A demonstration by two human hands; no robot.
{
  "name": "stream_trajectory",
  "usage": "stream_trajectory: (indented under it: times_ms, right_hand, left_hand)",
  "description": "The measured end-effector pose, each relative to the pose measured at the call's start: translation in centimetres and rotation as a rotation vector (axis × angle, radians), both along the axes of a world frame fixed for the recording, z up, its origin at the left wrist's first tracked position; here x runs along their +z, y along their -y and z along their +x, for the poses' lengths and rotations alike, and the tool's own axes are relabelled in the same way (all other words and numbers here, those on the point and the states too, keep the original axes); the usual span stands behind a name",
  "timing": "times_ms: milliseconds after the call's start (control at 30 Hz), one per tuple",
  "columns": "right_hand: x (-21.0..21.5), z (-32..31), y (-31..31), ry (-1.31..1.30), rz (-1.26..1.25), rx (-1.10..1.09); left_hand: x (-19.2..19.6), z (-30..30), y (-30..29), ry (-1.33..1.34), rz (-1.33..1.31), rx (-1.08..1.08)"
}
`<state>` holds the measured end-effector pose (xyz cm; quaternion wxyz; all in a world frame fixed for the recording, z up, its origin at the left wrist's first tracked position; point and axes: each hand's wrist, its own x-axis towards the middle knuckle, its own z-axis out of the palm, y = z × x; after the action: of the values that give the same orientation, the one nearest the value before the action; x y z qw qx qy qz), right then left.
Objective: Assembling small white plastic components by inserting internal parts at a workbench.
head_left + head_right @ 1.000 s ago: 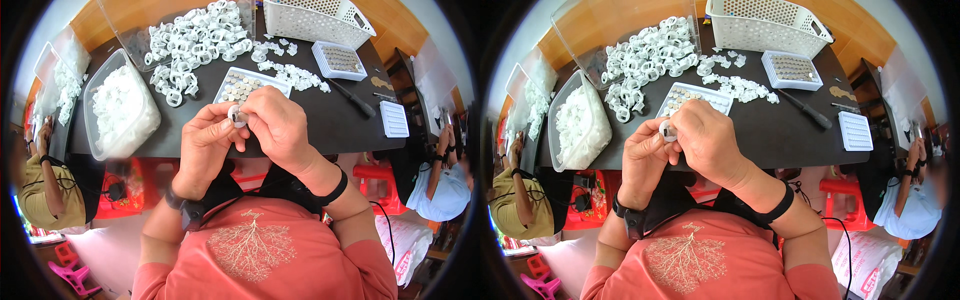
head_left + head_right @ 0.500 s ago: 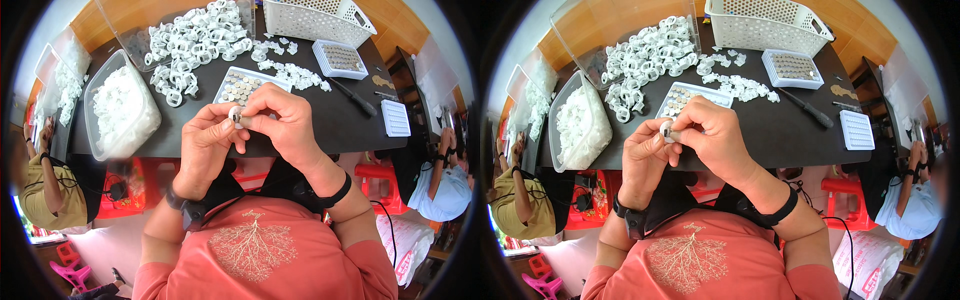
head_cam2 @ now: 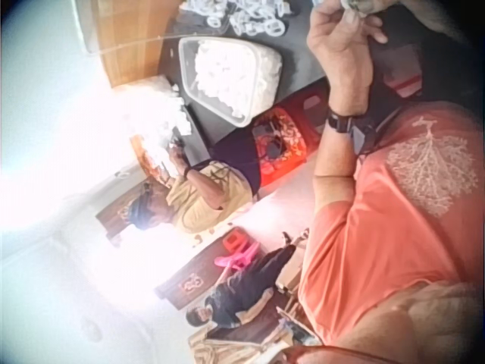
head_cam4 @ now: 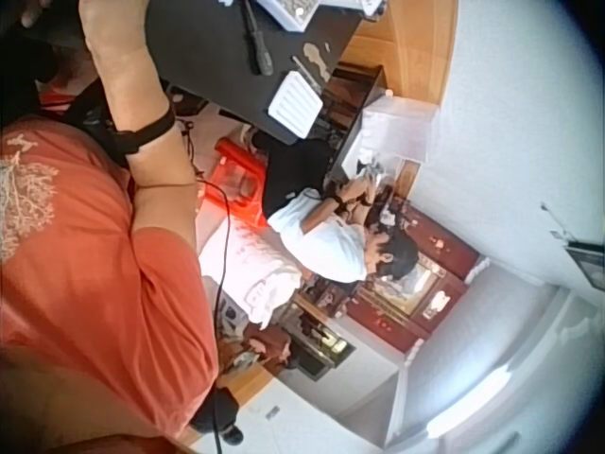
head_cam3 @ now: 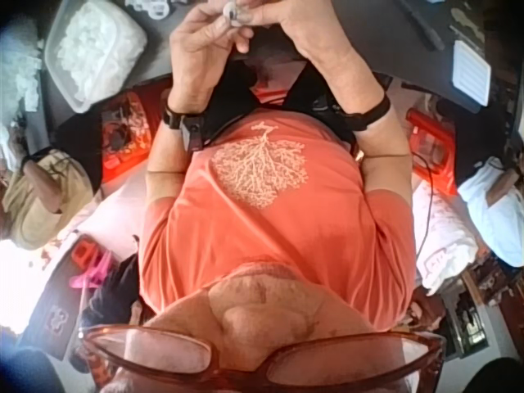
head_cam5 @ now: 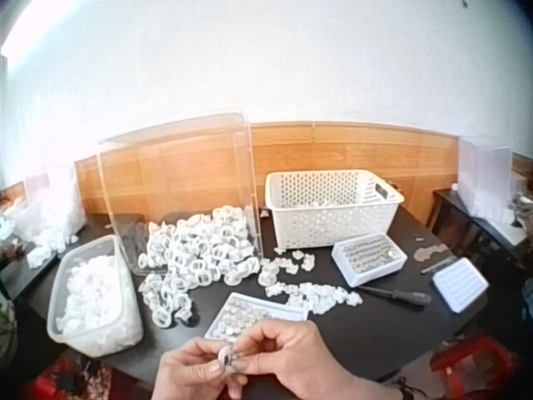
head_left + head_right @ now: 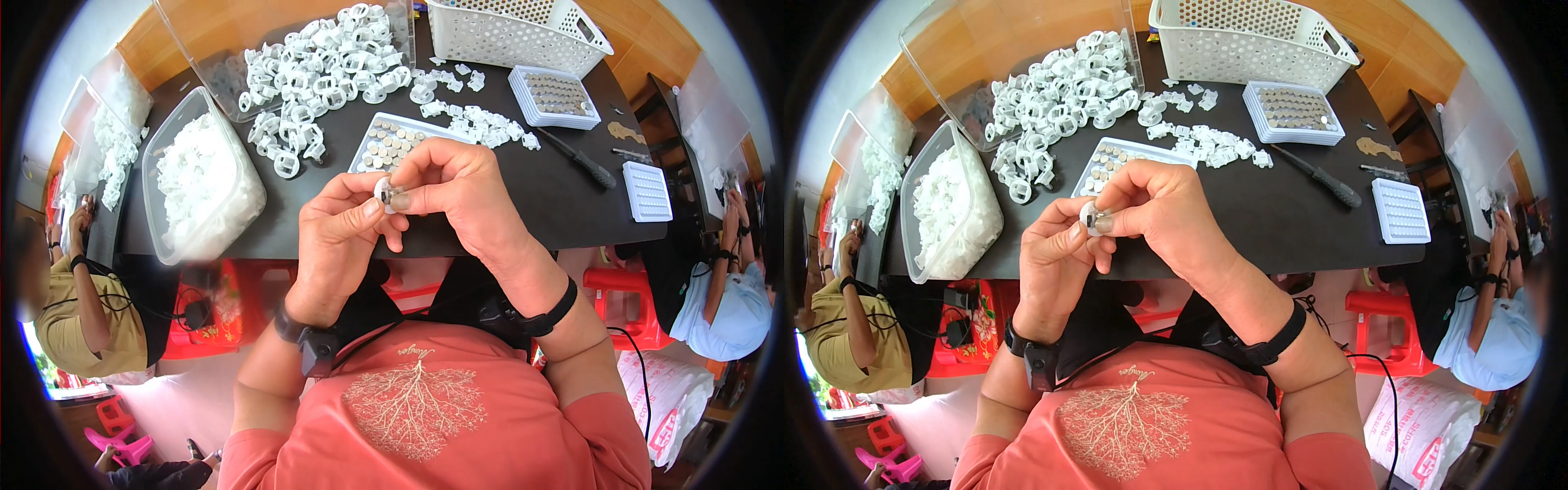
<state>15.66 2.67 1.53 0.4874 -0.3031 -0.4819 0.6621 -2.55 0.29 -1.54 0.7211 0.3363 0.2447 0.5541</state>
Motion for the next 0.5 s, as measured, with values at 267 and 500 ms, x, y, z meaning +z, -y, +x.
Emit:
stream_trajectory:
  times_ms: [267, 500]
  right_hand:
    - [-0.2, 0.2, -0.1, 0.083, -0.038, -0.012]
    - [0.0, 1.2, -0.1, 0.058, -0.069, 0.027]
  left_hand:
    - [0.0, 0.3, 0.3, -0.085, 0.027, 0.013]
    - [0.6, 1.1, 0.9, -0.066, 0.053, -0.016]
